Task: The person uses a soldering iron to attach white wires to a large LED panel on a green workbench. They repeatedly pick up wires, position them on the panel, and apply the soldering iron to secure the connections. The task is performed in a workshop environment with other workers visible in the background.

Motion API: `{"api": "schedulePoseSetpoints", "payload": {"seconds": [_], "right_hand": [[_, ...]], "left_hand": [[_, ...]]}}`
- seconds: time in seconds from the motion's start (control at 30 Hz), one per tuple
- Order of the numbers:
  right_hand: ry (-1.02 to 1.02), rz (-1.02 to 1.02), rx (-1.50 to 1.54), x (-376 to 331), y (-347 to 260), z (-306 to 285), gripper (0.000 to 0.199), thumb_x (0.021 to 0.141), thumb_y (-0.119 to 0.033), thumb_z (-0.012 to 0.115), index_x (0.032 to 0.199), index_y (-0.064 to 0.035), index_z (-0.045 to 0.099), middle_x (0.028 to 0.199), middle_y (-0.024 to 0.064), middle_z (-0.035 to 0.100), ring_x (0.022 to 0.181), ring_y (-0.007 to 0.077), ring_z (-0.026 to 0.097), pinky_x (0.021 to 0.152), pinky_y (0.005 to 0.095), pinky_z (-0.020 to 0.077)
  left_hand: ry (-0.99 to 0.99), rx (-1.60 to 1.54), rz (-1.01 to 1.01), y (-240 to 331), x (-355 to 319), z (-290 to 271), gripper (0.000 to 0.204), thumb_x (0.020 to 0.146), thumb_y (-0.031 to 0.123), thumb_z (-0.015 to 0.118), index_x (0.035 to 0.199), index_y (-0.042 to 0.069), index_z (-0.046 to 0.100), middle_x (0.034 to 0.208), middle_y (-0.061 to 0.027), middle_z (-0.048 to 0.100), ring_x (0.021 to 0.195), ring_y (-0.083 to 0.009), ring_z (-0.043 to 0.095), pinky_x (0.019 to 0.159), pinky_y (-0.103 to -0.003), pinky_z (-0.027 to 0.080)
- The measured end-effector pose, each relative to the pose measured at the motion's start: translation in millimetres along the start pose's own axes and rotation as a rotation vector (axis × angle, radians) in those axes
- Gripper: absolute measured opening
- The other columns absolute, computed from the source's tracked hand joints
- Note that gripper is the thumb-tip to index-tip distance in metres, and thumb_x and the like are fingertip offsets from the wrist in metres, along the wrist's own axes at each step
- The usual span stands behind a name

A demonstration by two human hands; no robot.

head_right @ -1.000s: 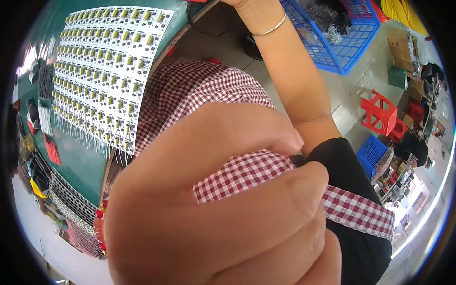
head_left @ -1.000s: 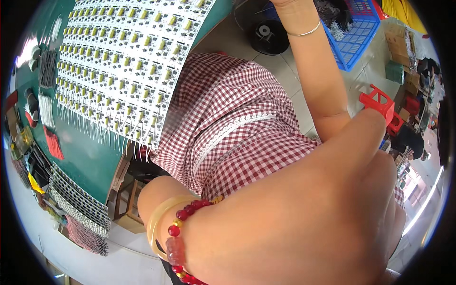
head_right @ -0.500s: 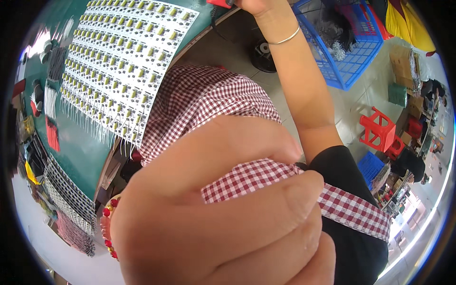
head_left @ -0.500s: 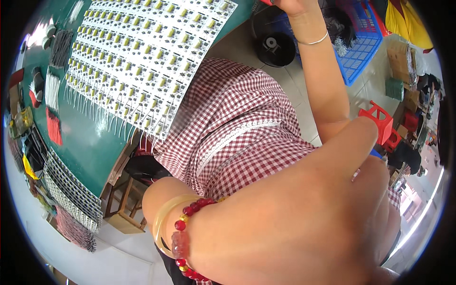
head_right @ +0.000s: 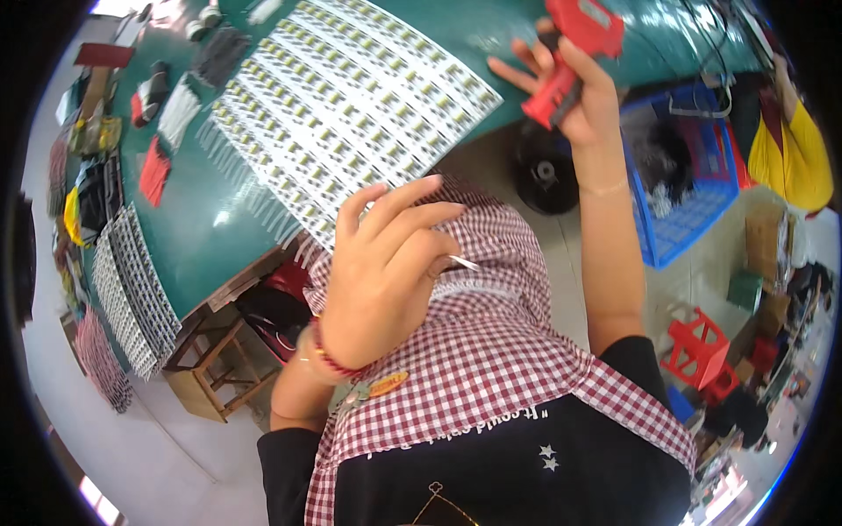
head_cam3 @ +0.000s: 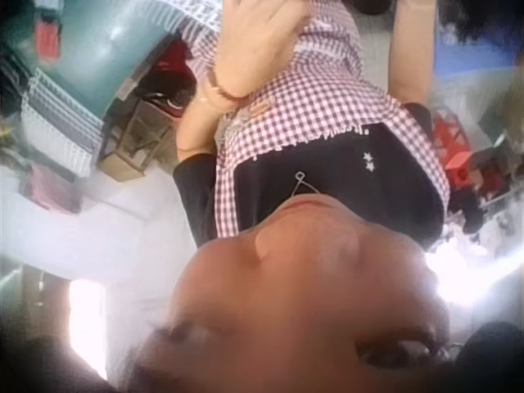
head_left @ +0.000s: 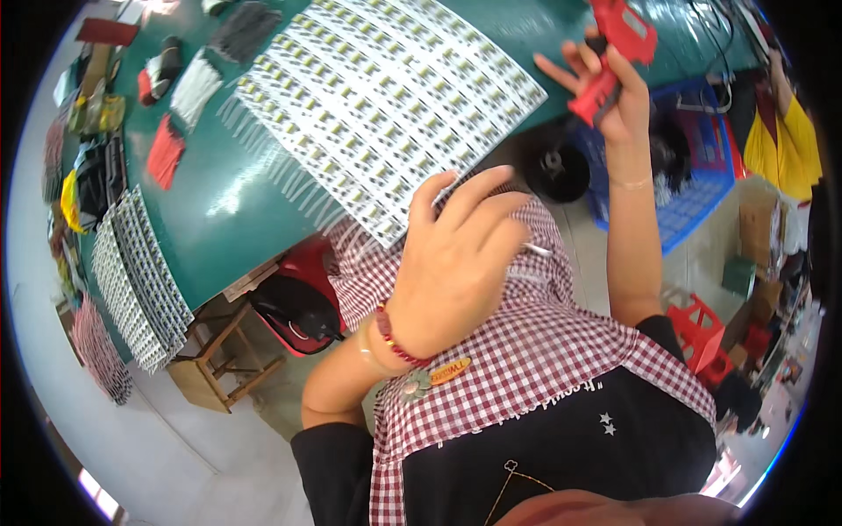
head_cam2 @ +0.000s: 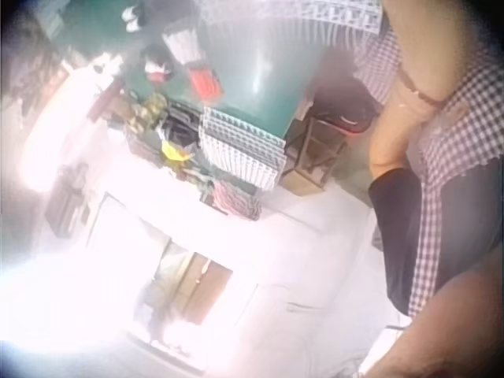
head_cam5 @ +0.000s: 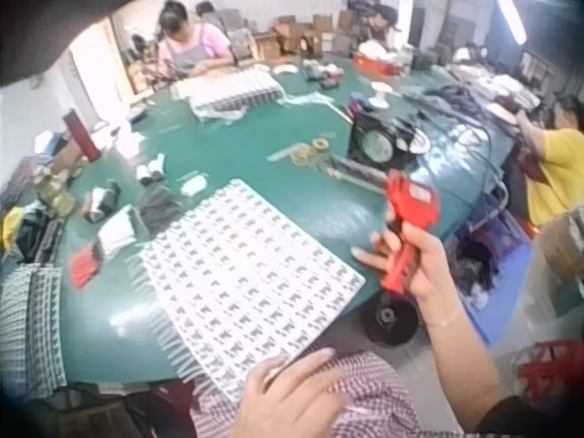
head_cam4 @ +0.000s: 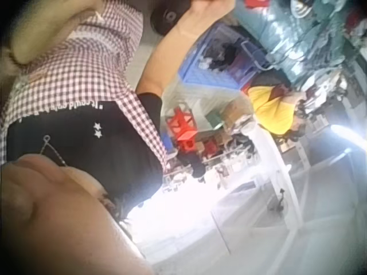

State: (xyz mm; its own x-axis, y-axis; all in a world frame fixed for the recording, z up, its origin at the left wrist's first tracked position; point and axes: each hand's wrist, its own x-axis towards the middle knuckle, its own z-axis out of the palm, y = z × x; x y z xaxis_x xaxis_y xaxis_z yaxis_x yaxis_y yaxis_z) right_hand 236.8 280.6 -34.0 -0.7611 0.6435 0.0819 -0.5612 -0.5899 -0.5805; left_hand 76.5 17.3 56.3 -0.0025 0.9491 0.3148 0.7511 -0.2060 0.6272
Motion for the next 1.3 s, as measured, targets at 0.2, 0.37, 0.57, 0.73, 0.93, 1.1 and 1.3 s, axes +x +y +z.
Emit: {"api": "schedulePoseSetpoints", "payload": {"seconds": [0.2,0.37,0.57,0.73,0.93,1.1,1.3], "right_hand": [[0.062,-0.014,-0.013,-21.2,23.2,29.9,0.034,0.092,-0.013,0.063,0.122,0.0008,0.053,0.077,0.0081,0.056,0.110,0.0302,0.058,0.120,0.0575,0.0219],[0.119,-0.125,-0.100,-28.6,43.5,38.0,0.035,0.092,-0.009,0.062,0.124,0.0010,0.049,0.083,0.0115,0.056,0.111,0.0293,0.058,0.122,0.0450,0.0209],[0.156,-0.160,-0.038,-26.5,53.4,54.8,0.033,0.093,-0.006,0.060,0.124,0.0018,0.050,0.084,0.0123,0.057,0.111,0.0294,0.058,0.122,0.0433,0.0229],[0.175,-0.172,-0.019,-23.3,53.0,53.5,0.032,0.093,-0.005,0.060,0.123,0.0024,0.051,0.084,0.0131,0.058,0.109,0.0290,0.058,0.122,0.0431,0.0248],[0.177,-0.164,-0.115,-26.1,53.1,58.4,0.029,0.095,-0.008,0.060,0.122,0.0000,0.053,0.086,0.0112,0.059,0.104,0.0262,0.060,0.117,0.0409,0.0308],[0.134,-0.162,-0.266,-38.3,45.4,68.1,0.032,0.098,-0.014,0.058,0.125,-0.0002,0.048,0.086,0.0103,0.059,0.098,0.0236,0.061,0.114,0.0479,0.0327],[0.168,-0.012,-0.670,-85.3,46.6,104.6,0.055,0.095,-0.038,0.064,0.128,0.0012,0.045,0.068,0.0054,0.052,0.054,0.0161,0.053,0.064,0.0352,0.0541]], "left_hand": [[0.181,0.229,-0.117,-26.0,-64.7,36.6,0.009,0.080,0.003,0.066,0.084,0.010,0.062,0.118,-0.0058,0.068,0.123,-0.0241,0.058,0.108,-0.049,0.032],[0.250,0.252,-0.116,-37.3,-69.3,42.1,0.008,0.086,0.002,0.061,0.083,0.010,0.063,0.112,-0.0057,0.072,0.120,-0.0182,0.062,0.106,-0.044,0.036],[0.321,0.225,-0.143,-42.8,-69.1,41.7,0.010,0.081,-0.001,0.064,0.084,0.009,0.062,0.113,-0.0062,0.072,0.119,-0.0190,0.062,0.101,-0.041,0.039],[0.297,0.214,-0.110,-42.4,-68.1,38.1,0.005,0.083,0.001,0.062,0.085,0.005,0.064,0.115,-0.0095,0.070,0.121,-0.0201,0.060,0.098,-0.040,0.041],[0.328,0.157,-0.115,-41.9,-68.9,40.3,0.012,0.078,-0.002,0.067,0.084,0.007,0.062,0.116,-0.0102,0.070,0.118,-0.0230,0.063,0.096,-0.040,0.040],[0.442,0.153,-0.109,-22.8,-67.0,19.8,0.021,0.067,0.001,0.073,0.085,0.010,0.069,0.109,-0.0062,0.068,0.104,-0.0260,0.063,0.088,-0.044,0.042],[0.380,0.360,-0.171,-60.0,-75.3,-23.6,0.026,0.067,-0.002,0.075,0.091,0.008,0.071,0.070,-0.0018,0.053,0.063,-0.0196,0.051,0.056,-0.034,0.037]]}}
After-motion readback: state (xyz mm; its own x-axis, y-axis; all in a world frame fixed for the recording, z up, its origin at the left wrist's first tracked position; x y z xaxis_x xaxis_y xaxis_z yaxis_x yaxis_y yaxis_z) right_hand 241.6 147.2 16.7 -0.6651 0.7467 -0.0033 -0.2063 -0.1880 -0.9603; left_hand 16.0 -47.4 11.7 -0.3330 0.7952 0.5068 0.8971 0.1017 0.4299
